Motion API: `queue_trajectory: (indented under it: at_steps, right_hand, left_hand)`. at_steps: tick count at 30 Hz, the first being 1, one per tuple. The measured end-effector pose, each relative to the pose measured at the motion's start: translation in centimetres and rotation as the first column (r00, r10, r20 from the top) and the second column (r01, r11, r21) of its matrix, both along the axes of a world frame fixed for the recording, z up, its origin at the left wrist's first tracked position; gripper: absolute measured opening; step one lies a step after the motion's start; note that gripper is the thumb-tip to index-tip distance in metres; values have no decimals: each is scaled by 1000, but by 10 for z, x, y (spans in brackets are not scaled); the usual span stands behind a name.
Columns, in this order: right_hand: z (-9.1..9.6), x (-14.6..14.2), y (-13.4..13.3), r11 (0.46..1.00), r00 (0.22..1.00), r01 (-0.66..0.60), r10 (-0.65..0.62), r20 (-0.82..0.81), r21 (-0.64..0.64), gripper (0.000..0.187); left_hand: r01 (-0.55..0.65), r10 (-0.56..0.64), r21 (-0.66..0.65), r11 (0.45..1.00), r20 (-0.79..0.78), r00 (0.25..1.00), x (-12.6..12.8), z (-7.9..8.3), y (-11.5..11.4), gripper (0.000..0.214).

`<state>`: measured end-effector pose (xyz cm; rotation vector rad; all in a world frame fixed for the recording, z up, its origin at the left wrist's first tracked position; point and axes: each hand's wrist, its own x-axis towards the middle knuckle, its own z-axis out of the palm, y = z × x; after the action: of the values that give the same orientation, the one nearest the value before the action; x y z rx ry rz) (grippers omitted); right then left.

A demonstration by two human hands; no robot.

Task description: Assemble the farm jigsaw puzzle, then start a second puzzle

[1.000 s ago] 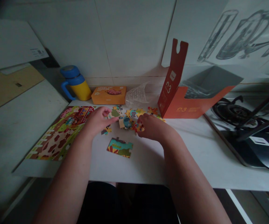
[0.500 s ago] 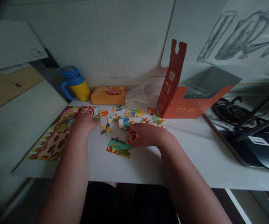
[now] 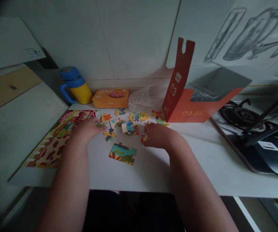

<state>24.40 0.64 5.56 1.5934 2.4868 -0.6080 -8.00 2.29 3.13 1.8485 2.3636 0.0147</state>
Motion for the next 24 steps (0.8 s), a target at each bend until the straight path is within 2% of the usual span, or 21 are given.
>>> queue_trajectory:
  at_steps: [4,10,13,17,21,24]
  right_hand:
    - [-2,-3,-1,998,999,-41,41,4,36,30]
    - [-5,-2,0,999,999,-41,41,-19,20,34]
    - [-7,-1,2,1000,1000,-26,26,-15,14,33]
    - [-12,-1,6,996,999,-26,28,-22,89,29]
    - [-17,-6,10,974,988,-3,37,-147,226,30]
    - [-22,-14,11,946,949,3,100,-300,324,44]
  left_hand:
    - [104,-103,47,993,-28,994,6,-4,-1,32]
    - [135,-135,42,990,-3,991,8,-9,-1,45]
    - [130,-130,24,991,1,992,9,-8,-2,40]
    - [123,-123,20,992,5,992,12,-6,-3,32]
    - [120,-121,18,993,24,992,14,-7,-2,48]
    - [132,-132,28,991,11,991,15,-8,-2,61]
